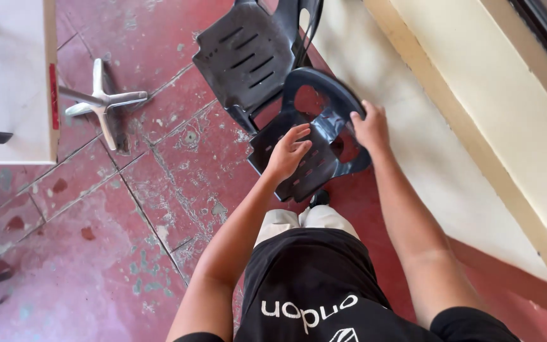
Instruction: Stacking plastic chairs in an outdoor dining area.
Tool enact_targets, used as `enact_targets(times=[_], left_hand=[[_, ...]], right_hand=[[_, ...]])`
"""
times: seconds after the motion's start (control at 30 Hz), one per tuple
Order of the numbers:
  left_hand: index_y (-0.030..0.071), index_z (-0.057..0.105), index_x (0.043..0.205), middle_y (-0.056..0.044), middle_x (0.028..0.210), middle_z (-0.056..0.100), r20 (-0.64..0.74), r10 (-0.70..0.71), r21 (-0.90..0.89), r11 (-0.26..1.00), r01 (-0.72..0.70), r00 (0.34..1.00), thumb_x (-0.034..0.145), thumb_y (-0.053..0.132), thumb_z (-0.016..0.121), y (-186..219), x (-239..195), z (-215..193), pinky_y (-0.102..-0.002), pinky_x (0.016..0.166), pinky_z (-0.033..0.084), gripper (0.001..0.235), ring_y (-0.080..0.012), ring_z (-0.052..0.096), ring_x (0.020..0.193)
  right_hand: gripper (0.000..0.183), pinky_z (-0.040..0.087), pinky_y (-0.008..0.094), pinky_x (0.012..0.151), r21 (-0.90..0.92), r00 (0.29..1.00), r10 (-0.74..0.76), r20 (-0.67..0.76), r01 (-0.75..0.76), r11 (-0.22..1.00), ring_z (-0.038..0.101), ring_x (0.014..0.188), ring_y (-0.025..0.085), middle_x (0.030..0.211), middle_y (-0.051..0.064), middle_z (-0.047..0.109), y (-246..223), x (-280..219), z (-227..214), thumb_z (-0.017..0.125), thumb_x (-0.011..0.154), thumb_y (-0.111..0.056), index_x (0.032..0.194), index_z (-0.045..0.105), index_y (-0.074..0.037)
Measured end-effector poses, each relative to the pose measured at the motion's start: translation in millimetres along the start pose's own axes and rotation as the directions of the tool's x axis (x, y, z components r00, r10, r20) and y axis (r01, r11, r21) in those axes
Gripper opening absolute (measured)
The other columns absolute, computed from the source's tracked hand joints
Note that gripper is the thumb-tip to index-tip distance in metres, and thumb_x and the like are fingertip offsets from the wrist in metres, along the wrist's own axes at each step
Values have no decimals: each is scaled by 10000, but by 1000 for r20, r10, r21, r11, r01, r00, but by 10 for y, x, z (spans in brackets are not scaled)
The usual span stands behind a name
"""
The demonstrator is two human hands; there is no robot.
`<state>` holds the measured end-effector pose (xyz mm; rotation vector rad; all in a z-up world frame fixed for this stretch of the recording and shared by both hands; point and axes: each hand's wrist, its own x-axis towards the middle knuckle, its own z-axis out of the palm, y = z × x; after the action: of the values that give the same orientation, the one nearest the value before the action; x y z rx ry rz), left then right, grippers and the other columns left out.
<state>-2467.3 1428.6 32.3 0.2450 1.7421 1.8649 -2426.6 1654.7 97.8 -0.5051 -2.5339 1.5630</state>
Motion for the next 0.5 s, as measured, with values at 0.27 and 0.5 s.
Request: enact_targets(times=[0.27, 0.5], left_hand=[[103, 566, 1401, -149, 1288, 682, -130, 114, -1, 993, -115, 985, 1019, 200, 638, 480, 44, 67, -477, 986, 514, 401, -257, 687, 1108], [124, 565, 1414, -114, 1290, 694, -370, 142, -104, 976, -193, 918, 1032, 217, 635, 619, -802, -331, -397, 979, 533, 399, -227, 694, 1126]], right_hand=[[131, 570, 375, 843, -12, 997, -69, -21, 69, 998, 701, 977, 276, 998, 100, 722, -262, 62, -31, 667, 987, -255, 1072, 699, -161], [120, 574, 305, 837, 401, 946, -180, 270, 59, 914, 714, 888, 138, 899, 56, 754, -835, -404, 974, 627, 999, -175, 1055, 709, -108]])
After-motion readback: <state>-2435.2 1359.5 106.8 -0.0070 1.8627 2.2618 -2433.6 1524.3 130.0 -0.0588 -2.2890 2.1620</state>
